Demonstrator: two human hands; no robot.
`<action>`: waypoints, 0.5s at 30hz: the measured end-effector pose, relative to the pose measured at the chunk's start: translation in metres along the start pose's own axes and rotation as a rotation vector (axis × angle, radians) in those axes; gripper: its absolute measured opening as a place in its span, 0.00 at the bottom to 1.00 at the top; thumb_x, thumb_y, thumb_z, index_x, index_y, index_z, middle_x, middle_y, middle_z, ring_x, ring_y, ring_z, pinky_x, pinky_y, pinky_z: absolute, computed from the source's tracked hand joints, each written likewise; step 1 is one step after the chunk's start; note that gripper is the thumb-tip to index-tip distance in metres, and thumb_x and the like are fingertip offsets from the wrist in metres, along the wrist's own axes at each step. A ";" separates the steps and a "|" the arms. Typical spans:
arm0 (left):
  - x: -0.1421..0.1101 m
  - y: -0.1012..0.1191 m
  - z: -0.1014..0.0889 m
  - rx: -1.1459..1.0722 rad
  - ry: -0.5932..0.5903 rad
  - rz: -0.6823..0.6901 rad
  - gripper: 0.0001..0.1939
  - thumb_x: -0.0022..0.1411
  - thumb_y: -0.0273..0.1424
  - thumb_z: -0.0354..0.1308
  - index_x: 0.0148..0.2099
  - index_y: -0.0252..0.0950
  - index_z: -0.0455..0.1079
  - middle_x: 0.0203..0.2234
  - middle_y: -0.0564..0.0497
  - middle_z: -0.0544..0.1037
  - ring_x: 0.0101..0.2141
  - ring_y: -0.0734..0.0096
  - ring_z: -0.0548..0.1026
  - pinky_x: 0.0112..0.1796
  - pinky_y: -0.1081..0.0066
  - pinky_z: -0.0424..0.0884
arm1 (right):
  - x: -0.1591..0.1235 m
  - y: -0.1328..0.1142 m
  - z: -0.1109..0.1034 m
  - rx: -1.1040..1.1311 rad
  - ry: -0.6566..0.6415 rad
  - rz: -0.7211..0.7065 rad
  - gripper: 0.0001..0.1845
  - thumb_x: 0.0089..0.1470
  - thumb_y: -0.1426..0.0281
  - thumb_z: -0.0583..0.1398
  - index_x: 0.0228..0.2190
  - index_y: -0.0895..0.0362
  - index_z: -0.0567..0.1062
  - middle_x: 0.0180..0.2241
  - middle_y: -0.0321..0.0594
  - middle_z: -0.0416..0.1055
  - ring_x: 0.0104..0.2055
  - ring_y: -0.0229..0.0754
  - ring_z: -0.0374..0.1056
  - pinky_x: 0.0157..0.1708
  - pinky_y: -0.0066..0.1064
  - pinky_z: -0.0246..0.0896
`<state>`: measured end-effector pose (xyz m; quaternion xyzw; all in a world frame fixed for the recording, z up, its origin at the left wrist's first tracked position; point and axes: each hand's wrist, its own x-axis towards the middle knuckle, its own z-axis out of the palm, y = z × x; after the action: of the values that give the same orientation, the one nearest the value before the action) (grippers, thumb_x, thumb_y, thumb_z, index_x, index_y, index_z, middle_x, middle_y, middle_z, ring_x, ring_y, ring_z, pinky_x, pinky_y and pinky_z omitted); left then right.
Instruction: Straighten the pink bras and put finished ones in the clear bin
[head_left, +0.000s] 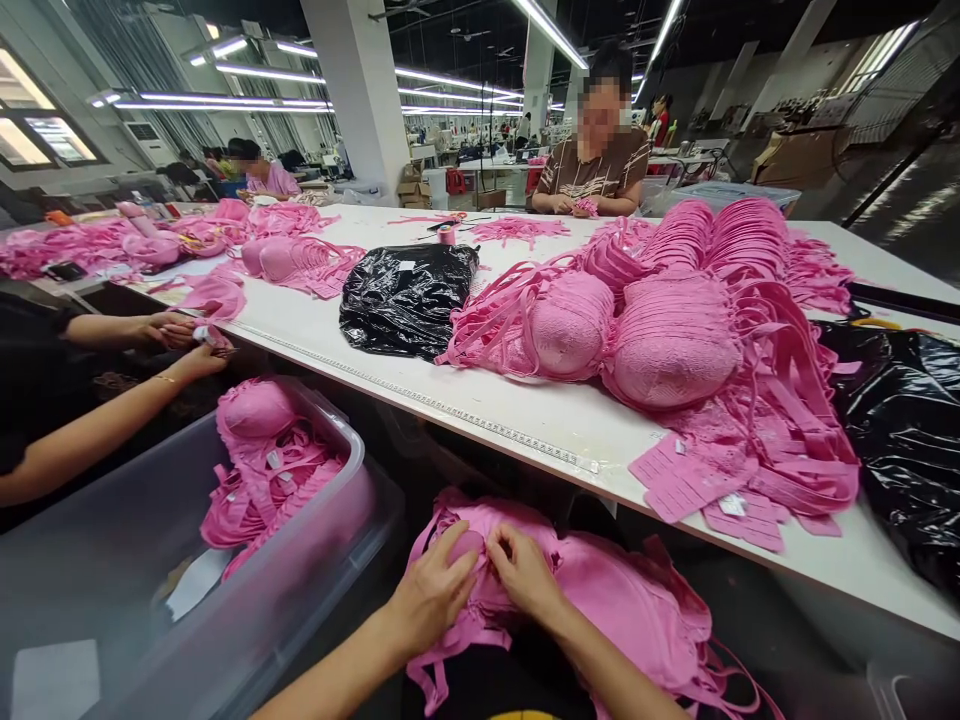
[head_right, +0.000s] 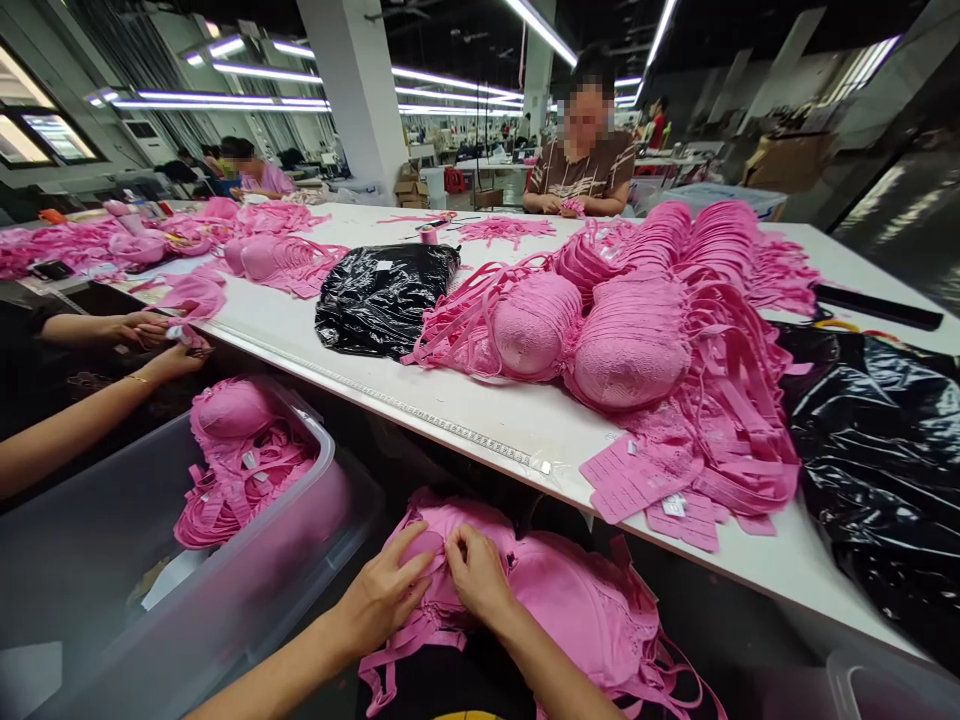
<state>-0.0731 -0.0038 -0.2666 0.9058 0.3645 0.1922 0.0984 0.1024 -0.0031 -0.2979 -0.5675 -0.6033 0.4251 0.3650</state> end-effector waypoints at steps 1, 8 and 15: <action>-0.001 -0.003 -0.001 0.029 -0.029 0.051 0.13 0.60 0.22 0.49 0.46 0.32 0.67 0.54 0.34 0.64 0.53 0.55 0.67 0.48 0.61 0.71 | 0.000 0.000 0.000 0.000 0.000 0.003 0.12 0.53 0.64 0.49 0.21 0.55 0.61 0.20 0.35 0.64 0.23 0.40 0.60 0.24 0.29 0.51; 0.005 -0.018 -0.010 0.051 -0.266 0.201 0.25 0.51 0.18 0.54 0.54 0.31 0.61 0.59 0.31 0.58 0.59 0.51 0.57 0.49 0.57 0.69 | 0.003 0.004 0.005 -0.008 0.028 0.008 0.12 0.54 0.64 0.48 0.21 0.54 0.61 0.18 0.35 0.63 0.21 0.40 0.60 0.21 0.28 0.51; 0.008 -0.017 -0.005 0.005 -0.169 0.068 0.18 0.55 0.17 0.48 0.45 0.35 0.69 0.49 0.40 0.72 0.49 0.60 0.71 0.46 0.63 0.72 | 0.005 0.001 0.006 -0.067 0.061 -0.066 0.11 0.54 0.67 0.48 0.22 0.54 0.61 0.20 0.36 0.64 0.23 0.40 0.61 0.23 0.29 0.50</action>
<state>-0.0810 0.0142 -0.2654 0.9308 0.3246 0.1175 0.1200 0.0967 0.0017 -0.3014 -0.5720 -0.6242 0.3747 0.3779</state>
